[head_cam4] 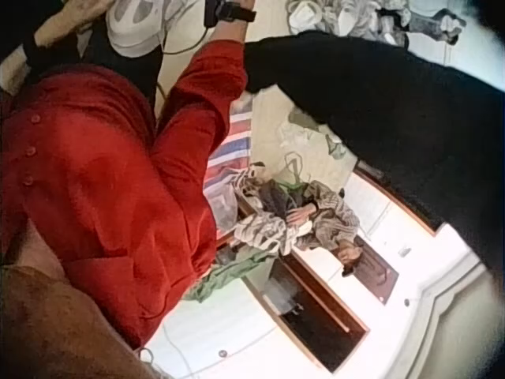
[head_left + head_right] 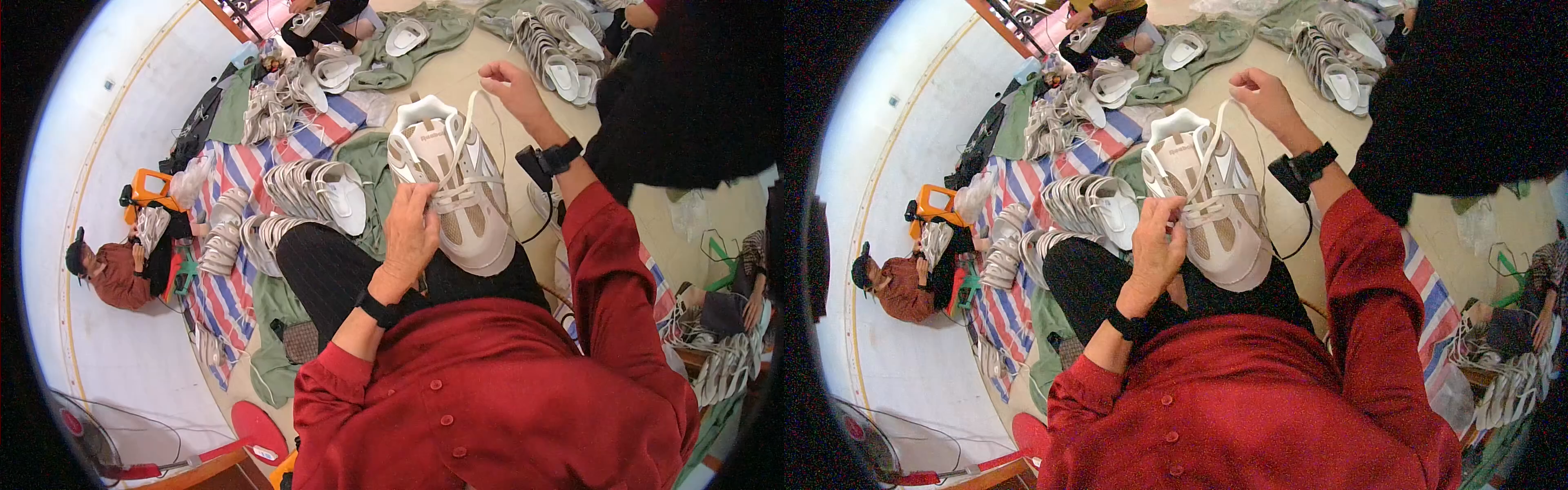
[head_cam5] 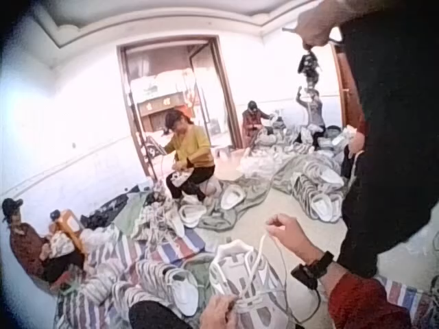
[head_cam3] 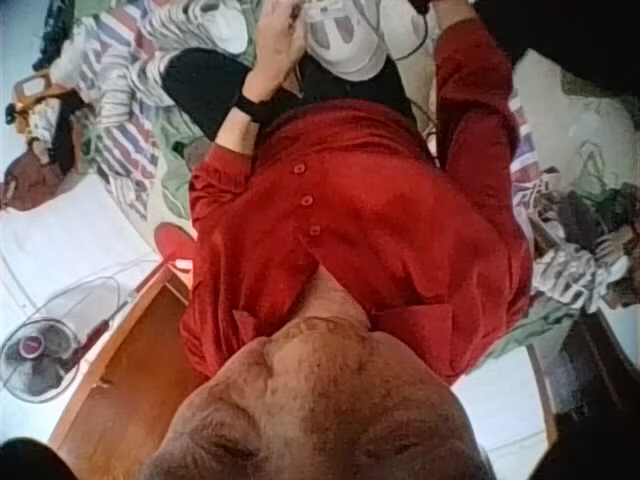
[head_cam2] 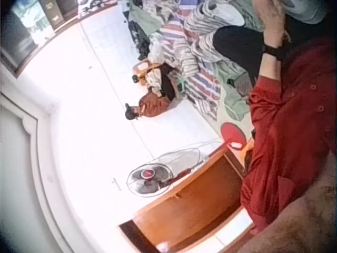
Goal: Lacing a white Reebok shoe while sitting in a workspace with other workers.
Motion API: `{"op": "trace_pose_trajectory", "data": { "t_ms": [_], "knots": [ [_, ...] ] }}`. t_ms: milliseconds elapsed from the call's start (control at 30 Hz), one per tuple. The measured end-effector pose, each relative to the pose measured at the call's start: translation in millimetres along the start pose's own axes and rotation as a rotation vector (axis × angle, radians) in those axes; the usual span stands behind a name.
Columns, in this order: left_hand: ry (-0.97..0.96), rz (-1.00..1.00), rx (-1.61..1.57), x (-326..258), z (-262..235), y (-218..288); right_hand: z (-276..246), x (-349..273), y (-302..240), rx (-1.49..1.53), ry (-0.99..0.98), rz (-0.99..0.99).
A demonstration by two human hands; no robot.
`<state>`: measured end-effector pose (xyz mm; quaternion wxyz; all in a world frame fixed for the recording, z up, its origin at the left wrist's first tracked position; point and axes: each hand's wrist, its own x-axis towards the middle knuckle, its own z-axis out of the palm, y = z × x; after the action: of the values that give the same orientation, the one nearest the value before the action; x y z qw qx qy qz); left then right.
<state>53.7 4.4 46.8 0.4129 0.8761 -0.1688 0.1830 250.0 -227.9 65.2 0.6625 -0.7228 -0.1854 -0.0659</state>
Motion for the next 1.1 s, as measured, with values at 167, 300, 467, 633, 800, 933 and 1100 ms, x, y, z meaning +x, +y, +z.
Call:
{"op": "trace_pose_trajectory", "data": {
  "t_ms": [167,300,467,633,800,933,1100],
  "knots": [
    [-0.021,-0.017,0.043,0.1,-9.6,-5.0,29.8,-56.1,-3.9,-0.347,0.151,-0.111],
    [-0.023,-0.016,0.012,4.1,-8.4,-2.1,41.9,-110.7,-26.4,-0.265,0.078,-0.026],
    [-0.026,-0.032,0.027,4.4,-8.1,-1.9,50.1,-135.8,-43.2,-0.351,-0.041,-0.137],
    [-0.010,0.020,-0.012,7.6,-8.5,-2.8,61.7,-138.4,-46.0,-0.477,-0.100,-0.304],
    [-0.095,0.043,0.137,13.7,-17.9,-1.4,65.8,-137.8,-49.6,-0.657,-0.150,-0.352],
    [-0.174,0.071,0.137,19.3,-21.6,-4.2,64.2,-141.6,-51.0,-0.738,-0.206,-0.367],
    [-0.146,0.044,0.114,16.8,-18.0,-3.6,64.2,-145.3,-49.5,-0.786,-0.212,-0.334]
  ]
}}
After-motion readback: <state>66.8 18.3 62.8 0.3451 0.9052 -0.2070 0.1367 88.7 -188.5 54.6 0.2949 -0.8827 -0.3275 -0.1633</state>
